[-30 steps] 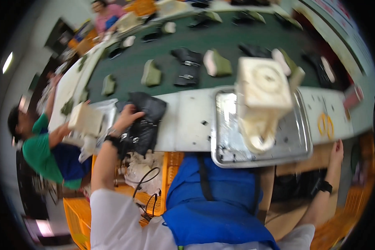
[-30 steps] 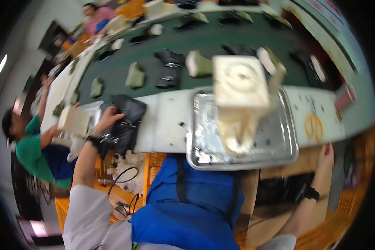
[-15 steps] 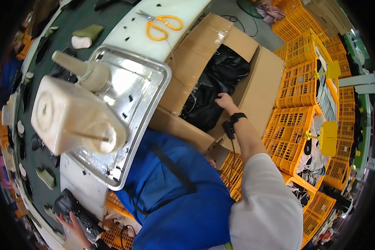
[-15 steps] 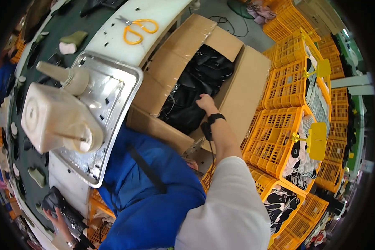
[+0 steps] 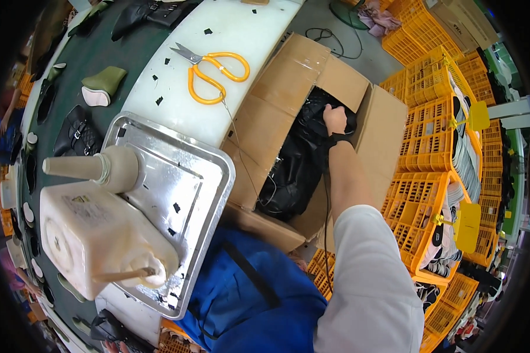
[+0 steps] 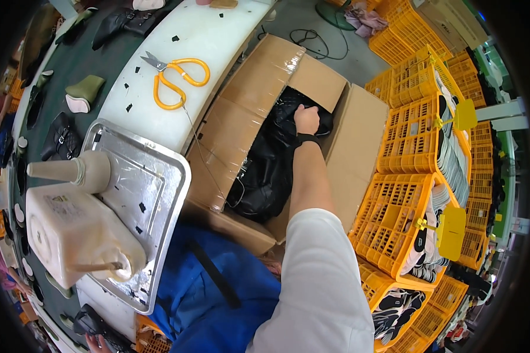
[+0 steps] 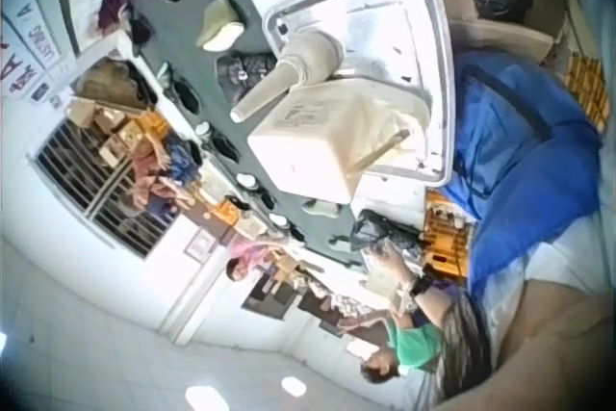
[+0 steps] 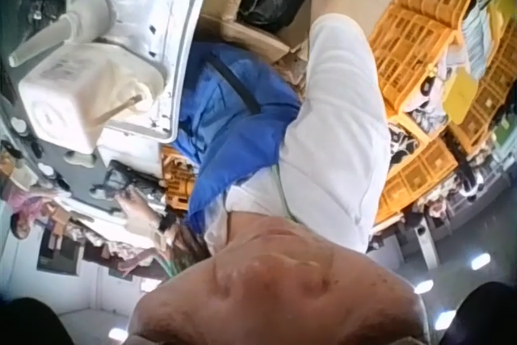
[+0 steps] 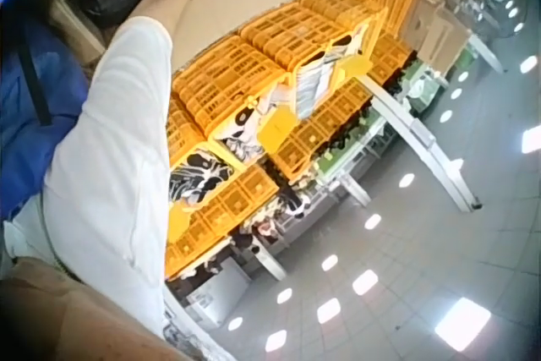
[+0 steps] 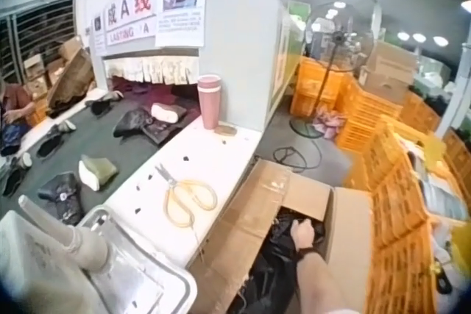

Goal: The worker is assembling and finishing black leather boots by trimming excess material with scissors and applying white adhesive to the soles and edges using a brush.

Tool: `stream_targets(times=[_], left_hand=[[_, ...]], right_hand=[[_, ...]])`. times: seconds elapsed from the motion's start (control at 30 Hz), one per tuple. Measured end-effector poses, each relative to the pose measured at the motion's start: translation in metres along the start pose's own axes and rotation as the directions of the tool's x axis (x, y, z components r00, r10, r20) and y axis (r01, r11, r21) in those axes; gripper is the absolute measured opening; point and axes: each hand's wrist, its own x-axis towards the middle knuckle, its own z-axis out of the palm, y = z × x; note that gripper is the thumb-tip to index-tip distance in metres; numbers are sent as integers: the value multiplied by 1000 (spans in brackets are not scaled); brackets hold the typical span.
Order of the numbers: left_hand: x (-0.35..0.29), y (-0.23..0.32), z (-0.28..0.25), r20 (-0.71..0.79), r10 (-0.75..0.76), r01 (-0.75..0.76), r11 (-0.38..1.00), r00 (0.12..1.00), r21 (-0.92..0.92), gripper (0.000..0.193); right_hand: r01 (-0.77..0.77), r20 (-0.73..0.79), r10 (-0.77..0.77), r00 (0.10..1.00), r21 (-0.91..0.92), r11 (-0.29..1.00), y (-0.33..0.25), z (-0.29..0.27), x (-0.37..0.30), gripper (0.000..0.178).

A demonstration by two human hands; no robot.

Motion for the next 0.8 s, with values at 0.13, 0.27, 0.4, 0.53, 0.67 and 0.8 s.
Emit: stream_targets(times=[0.13,0.27,0.4,0.53,0.67,0.8], left_hand=[[1,35,-23,77,-89,91,995,993,-30,51],[13,51,-31,-12,34,-34,999,999,5,49],[30,44,-23,-18,21,-22,995,1000,-93,48],[46,35,-8,-41,-8,0,981,999,-193,47],[64,21,9,-52,-22,5,954,998,-298,46],[60,-1,15,-85,-104,65,926,991,-373,45]], right_hand=[[-190,-113,176,978,-129,973,-5,0,6,70],[-106,-33,101,994,-288,952,-9,-3,14,72],[-197,267,255,929,-228,954,-2,16,66,62],[-499,303,458,836,767,404,-3,43,40,57],[-539,490,342,802,841,57,-19,87,13,54],[-618,569,260,780,766,179,-50,96,-32,61]])
